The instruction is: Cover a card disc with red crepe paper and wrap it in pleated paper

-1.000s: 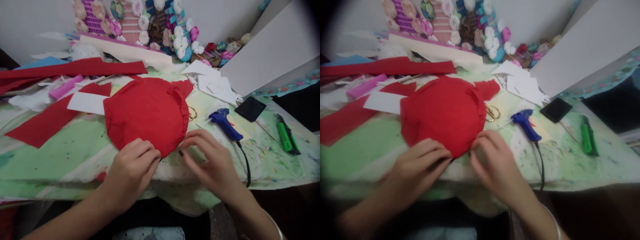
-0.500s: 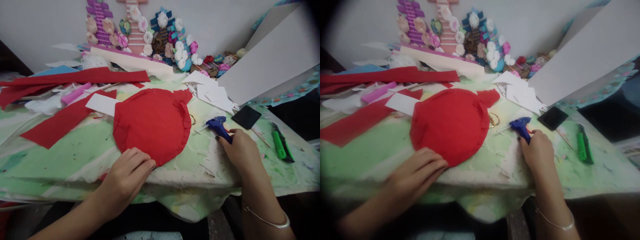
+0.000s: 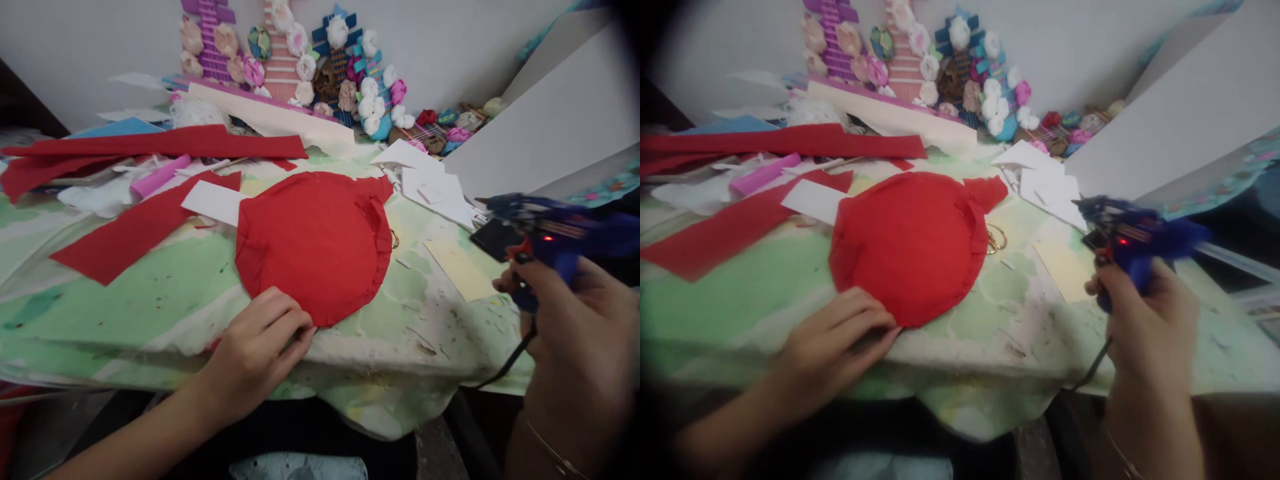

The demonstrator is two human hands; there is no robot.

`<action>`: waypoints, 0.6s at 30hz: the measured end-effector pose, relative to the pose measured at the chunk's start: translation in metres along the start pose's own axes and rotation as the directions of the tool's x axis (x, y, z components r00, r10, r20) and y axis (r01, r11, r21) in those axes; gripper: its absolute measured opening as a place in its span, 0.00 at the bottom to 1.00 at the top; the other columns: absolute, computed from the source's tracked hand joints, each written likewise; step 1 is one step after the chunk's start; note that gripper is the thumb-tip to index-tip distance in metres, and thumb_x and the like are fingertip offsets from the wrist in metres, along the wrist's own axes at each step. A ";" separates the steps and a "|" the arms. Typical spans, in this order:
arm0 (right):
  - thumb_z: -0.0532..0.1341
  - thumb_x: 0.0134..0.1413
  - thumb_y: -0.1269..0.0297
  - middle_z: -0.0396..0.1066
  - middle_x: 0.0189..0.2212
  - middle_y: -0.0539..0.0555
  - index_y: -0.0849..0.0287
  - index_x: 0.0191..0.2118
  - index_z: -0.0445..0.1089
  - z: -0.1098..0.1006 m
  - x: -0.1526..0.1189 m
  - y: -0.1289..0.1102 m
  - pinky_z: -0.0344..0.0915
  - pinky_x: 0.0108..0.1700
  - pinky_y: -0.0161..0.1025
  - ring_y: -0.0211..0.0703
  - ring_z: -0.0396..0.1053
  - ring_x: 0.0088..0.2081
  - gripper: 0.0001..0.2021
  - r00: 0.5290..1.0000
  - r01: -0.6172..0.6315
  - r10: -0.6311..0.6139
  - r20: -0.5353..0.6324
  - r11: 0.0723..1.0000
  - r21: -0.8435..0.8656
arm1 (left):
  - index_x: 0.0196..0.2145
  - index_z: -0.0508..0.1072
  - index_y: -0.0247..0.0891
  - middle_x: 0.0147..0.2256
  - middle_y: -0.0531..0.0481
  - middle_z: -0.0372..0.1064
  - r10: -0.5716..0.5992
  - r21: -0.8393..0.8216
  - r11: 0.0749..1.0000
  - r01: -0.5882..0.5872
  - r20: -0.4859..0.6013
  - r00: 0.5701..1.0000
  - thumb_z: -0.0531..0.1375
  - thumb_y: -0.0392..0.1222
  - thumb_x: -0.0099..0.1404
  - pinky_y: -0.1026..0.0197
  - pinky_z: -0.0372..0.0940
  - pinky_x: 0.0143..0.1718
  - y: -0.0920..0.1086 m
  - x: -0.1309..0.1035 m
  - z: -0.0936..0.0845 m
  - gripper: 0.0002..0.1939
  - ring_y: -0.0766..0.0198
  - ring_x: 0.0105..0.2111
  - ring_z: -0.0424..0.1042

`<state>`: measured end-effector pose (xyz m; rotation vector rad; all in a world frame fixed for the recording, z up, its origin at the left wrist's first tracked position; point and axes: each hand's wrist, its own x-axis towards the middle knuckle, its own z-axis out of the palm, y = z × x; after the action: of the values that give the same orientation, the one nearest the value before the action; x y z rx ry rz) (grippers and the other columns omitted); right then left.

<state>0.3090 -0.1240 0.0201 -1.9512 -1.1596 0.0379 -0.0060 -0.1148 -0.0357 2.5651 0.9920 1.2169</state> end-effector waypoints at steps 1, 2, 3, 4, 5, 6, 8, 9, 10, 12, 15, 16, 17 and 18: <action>0.59 0.53 0.53 0.70 0.34 0.60 0.53 0.40 0.69 -0.002 -0.007 -0.006 0.60 0.26 0.44 0.45 0.67 0.27 0.12 0.999 -0.040 0.036 0.022 0.966 0.256 | 0.32 0.69 0.36 0.30 0.50 0.67 0.002 0.001 1.000 -0.002 -0.004 1.000 0.58 0.28 0.63 0.61 0.64 0.34 0.000 0.000 0.000 0.06 0.64 0.32 0.66; 0.62 0.51 0.55 0.71 0.34 0.59 0.52 0.35 0.70 -0.004 -0.015 -0.013 0.60 0.26 0.44 0.44 0.67 0.28 0.08 0.994 -0.090 0.055 0.092 0.895 0.438 | 0.32 0.69 0.36 0.30 0.49 0.67 0.003 0.000 1.000 -0.003 -0.007 1.000 0.58 0.28 0.63 0.61 0.64 0.34 -0.001 -0.001 0.001 0.06 0.64 0.32 0.66; 0.64 0.49 0.57 0.71 0.32 0.57 0.52 0.32 0.71 -0.005 -0.023 -0.018 0.59 0.26 0.43 0.43 0.66 0.27 0.06 0.979 -0.165 0.074 0.189 0.830 0.533 | 0.32 0.69 0.36 0.30 0.49 0.68 0.005 -0.002 1.000 -0.005 -0.008 1.000 0.58 0.27 0.63 0.60 0.64 0.34 -0.001 -0.001 0.001 0.06 0.64 0.32 0.66; 0.66 0.47 0.57 0.72 0.30 0.56 0.52 0.30 0.72 -0.005 -0.030 -0.023 0.59 0.25 0.42 0.42 0.66 0.26 0.07 0.942 -0.259 0.085 0.324 0.800 0.541 | 0.32 0.70 0.36 0.30 0.49 0.68 0.007 -0.005 1.000 -0.007 -0.007 1.000 0.58 0.27 0.63 0.60 0.64 0.34 -0.001 -0.002 0.001 0.06 0.64 0.32 0.66; 0.67 0.46 0.56 0.72 0.29 0.56 0.53 0.30 0.73 -0.004 -0.037 -0.027 0.59 0.24 0.40 0.42 0.66 0.25 0.07 0.890 -0.332 0.093 0.447 0.804 0.494 | 0.33 0.70 0.36 0.30 0.49 0.68 0.010 -0.007 1.000 -0.010 -0.008 1.000 0.58 0.27 0.63 0.60 0.65 0.35 -0.001 -0.002 0.001 0.06 0.64 0.32 0.66; 0.68 0.45 0.56 0.72 0.27 0.55 0.54 0.31 0.74 -0.002 -0.043 -0.030 0.60 0.23 0.39 0.42 0.66 0.24 0.09 0.826 -0.373 0.088 0.556 0.825 0.424 | 0.33 0.70 0.36 0.30 0.49 0.68 0.015 -0.007 1.000 -0.015 -0.011 1.000 0.58 0.27 0.62 0.60 0.65 0.35 -0.002 -0.002 0.001 0.06 0.64 0.32 0.66; 0.68 0.45 0.55 0.72 0.25 0.53 0.54 0.32 0.75 0.004 -0.053 -0.033 0.63 0.24 0.37 0.41 0.67 0.25 0.10 0.707 -0.347 0.014 0.707 0.878 0.330 | 0.34 0.70 0.36 0.30 0.49 0.68 0.022 -0.007 1.000 -0.022 -0.022 1.000 0.58 0.27 0.62 0.60 0.65 0.35 -0.002 -0.003 0.001 0.06 0.64 0.32 0.66; 0.67 0.47 0.55 0.72 0.25 0.52 0.54 0.31 0.75 0.007 -0.056 -0.034 0.65 0.26 0.37 0.42 0.68 0.26 0.09 0.659 -0.306 -0.045 0.751 0.896 0.322 | 0.34 0.70 0.36 0.31 0.49 0.68 0.023 -0.007 1.000 -0.023 -0.029 0.999 0.58 0.27 0.63 0.60 0.65 0.35 -0.002 -0.003 0.001 0.06 0.64 0.32 0.67; 0.67 0.48 0.56 0.73 0.26 0.51 0.54 0.32 0.75 0.011 -0.059 -0.034 0.67 0.29 0.37 0.42 0.69 0.28 0.08 0.614 -0.266 -0.107 0.782 0.905 0.333 | 0.34 0.70 0.36 0.31 0.49 0.68 0.022 -0.008 1.000 -0.022 -0.031 0.999 0.58 0.28 0.63 0.60 0.65 0.35 -0.002 -0.003 0.001 0.06 0.64 0.32 0.67; 0.64 0.52 0.57 0.74 0.29 0.50 0.52 0.36 0.76 0.016 -0.062 -0.035 0.70 0.35 0.38 0.43 0.71 0.33 0.08 0.553 -0.207 -0.199 0.809 0.908 0.365 | 0.34 0.70 0.36 0.31 0.49 0.69 0.018 -0.017 1.000 -0.018 -0.031 0.999 0.58 0.28 0.63 0.60 0.66 0.34 -0.002 -0.004 0.001 0.05 0.64 0.32 0.67; 0.61 0.56 0.58 0.75 0.34 0.51 0.52 0.43 0.75 0.020 -0.062 -0.036 0.71 0.39 0.39 0.44 0.71 0.37 0.11 0.494 -0.166 -0.253 0.832 0.912 0.376 | 0.34 0.70 0.35 0.30 0.49 0.68 0.013 -0.034 0.999 -0.014 -0.024 1.000 0.59 0.28 0.62 0.60 0.65 0.34 -0.002 -0.004 0.001 0.05 0.64 0.32 0.67; 0.61 0.57 0.58 0.75 0.35 0.51 0.52 0.44 0.74 0.021 -0.062 -0.036 0.71 0.40 0.39 0.44 0.71 0.37 0.11 0.476 -0.159 -0.258 0.840 0.915 0.371 | 0.34 0.70 0.35 0.30 0.49 0.68 0.012 -0.040 0.999 -0.013 -0.026 1.000 0.59 0.27 0.62 0.60 0.65 0.34 -0.002 -0.004 0.001 0.05 0.64 0.32 0.67; 0.60 0.58 0.58 0.75 0.35 0.51 0.52 0.44 0.74 0.021 -0.062 -0.036 0.71 0.40 0.39 0.44 0.71 0.37 0.11 0.462 -0.150 -0.263 0.847 0.918 0.367 | 0.34 0.70 0.35 0.30 0.49 0.68 0.012 -0.045 0.999 -0.013 -0.027 1.000 0.59 0.27 0.62 0.60 0.65 0.34 -0.002 -0.004 0.000 0.06 0.64 0.32 0.67; 0.60 0.58 0.58 0.74 0.35 0.51 0.52 0.45 0.74 0.021 -0.061 -0.036 0.71 0.40 0.38 0.43 0.71 0.36 0.11 0.450 -0.138 -0.267 0.852 0.922 0.362 | 0.34 0.70 0.35 0.30 0.49 0.68 0.012 -0.050 0.999 -0.013 -0.026 1.000 0.59 0.27 0.61 0.61 0.65 0.34 -0.002 -0.004 0.000 0.06 0.64 0.32 0.67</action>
<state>0.2399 -0.1478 0.0080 -1.4584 -1.7128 1.3369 -0.0087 -0.1153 -0.0392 2.5272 0.9398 1.2650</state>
